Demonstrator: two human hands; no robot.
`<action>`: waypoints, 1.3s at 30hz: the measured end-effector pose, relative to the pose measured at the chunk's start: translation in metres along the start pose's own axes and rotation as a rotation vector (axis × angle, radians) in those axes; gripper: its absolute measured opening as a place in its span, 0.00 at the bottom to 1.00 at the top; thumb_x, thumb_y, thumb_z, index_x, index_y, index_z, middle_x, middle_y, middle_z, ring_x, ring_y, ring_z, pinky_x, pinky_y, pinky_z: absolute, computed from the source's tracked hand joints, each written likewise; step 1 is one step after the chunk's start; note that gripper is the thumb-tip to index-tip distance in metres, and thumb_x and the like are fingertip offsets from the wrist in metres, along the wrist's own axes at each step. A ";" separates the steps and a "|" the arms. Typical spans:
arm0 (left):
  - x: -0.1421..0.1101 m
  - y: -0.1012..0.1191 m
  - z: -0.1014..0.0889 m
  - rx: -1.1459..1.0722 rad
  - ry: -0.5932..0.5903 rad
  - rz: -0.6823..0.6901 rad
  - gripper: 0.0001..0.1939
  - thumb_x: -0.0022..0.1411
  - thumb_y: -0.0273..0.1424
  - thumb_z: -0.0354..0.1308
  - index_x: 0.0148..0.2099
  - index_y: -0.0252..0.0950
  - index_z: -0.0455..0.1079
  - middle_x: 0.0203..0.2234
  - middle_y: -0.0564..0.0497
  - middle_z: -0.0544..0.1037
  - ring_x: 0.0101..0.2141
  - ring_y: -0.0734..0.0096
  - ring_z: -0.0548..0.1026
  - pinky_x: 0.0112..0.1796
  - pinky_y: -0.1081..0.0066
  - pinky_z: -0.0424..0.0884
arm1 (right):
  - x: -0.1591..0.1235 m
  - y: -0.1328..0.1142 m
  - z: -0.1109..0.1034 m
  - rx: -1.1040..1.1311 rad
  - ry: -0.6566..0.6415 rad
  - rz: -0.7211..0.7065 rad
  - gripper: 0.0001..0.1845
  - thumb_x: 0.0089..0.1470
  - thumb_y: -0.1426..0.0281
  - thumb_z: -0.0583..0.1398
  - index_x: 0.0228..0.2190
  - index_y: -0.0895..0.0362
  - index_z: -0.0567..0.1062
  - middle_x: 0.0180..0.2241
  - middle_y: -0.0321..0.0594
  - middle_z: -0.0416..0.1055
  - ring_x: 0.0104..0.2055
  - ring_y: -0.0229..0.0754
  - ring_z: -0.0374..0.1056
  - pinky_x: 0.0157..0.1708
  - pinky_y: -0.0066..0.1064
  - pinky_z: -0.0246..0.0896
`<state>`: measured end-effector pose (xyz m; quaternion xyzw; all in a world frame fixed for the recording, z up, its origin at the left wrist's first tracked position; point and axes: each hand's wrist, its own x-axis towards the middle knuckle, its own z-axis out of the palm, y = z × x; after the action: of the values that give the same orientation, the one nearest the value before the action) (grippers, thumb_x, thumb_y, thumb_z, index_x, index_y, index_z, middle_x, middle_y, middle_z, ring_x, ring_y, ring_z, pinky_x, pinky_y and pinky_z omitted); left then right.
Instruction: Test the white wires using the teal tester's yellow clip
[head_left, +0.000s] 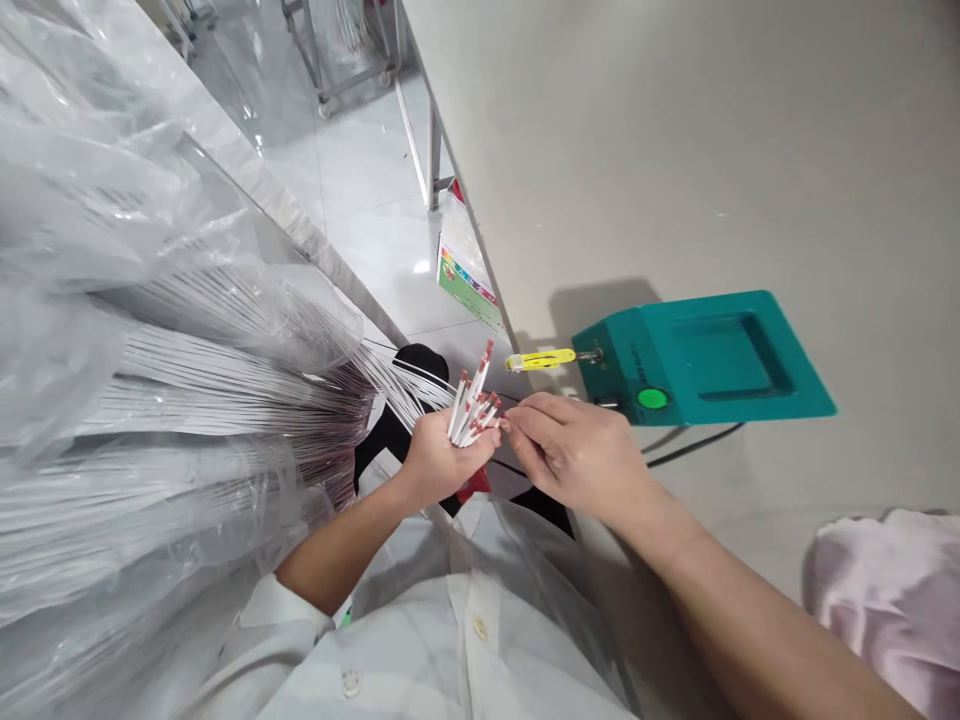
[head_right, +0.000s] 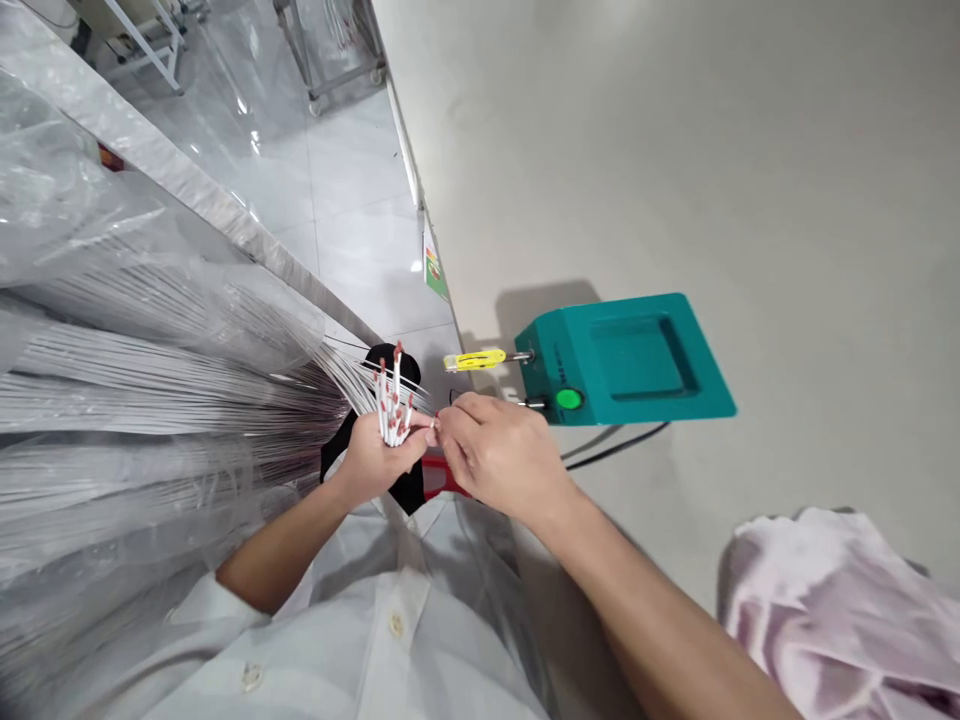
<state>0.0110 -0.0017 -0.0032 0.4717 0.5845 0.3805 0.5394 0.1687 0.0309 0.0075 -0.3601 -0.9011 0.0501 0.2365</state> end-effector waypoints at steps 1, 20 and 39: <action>0.001 0.000 0.000 -0.014 0.010 -0.023 0.05 0.52 0.29 0.58 0.28 0.32 0.72 0.19 0.53 0.73 0.20 0.79 0.66 0.23 0.77 0.64 | 0.001 0.000 -0.002 -0.055 -0.014 -0.015 0.10 0.54 0.74 0.54 0.23 0.58 0.72 0.24 0.38 0.72 0.24 0.36 0.67 0.23 0.28 0.55; 0.039 0.021 0.005 -0.367 0.035 -0.101 0.25 0.50 0.32 0.62 0.51 0.29 0.71 0.23 0.50 0.78 0.13 0.86 0.59 0.15 0.78 0.56 | 0.035 0.044 -0.040 -0.578 -0.360 -0.099 0.13 0.55 0.77 0.52 0.39 0.63 0.74 0.36 0.48 0.74 0.44 0.52 0.65 0.49 0.47 0.49; 0.042 0.021 0.011 -0.091 0.130 -0.059 0.17 0.51 0.26 0.61 0.46 0.33 0.75 0.38 0.48 0.80 0.41 0.66 0.75 0.46 0.71 0.67 | 0.052 0.057 -0.039 -0.521 -0.504 -0.050 0.08 0.51 0.69 0.57 0.23 0.56 0.72 0.28 0.42 0.74 0.36 0.48 0.69 0.50 0.52 0.47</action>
<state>0.0261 0.0434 0.0044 0.4037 0.6142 0.4203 0.5321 0.1897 0.1051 0.0476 -0.3625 -0.9221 -0.0998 -0.0918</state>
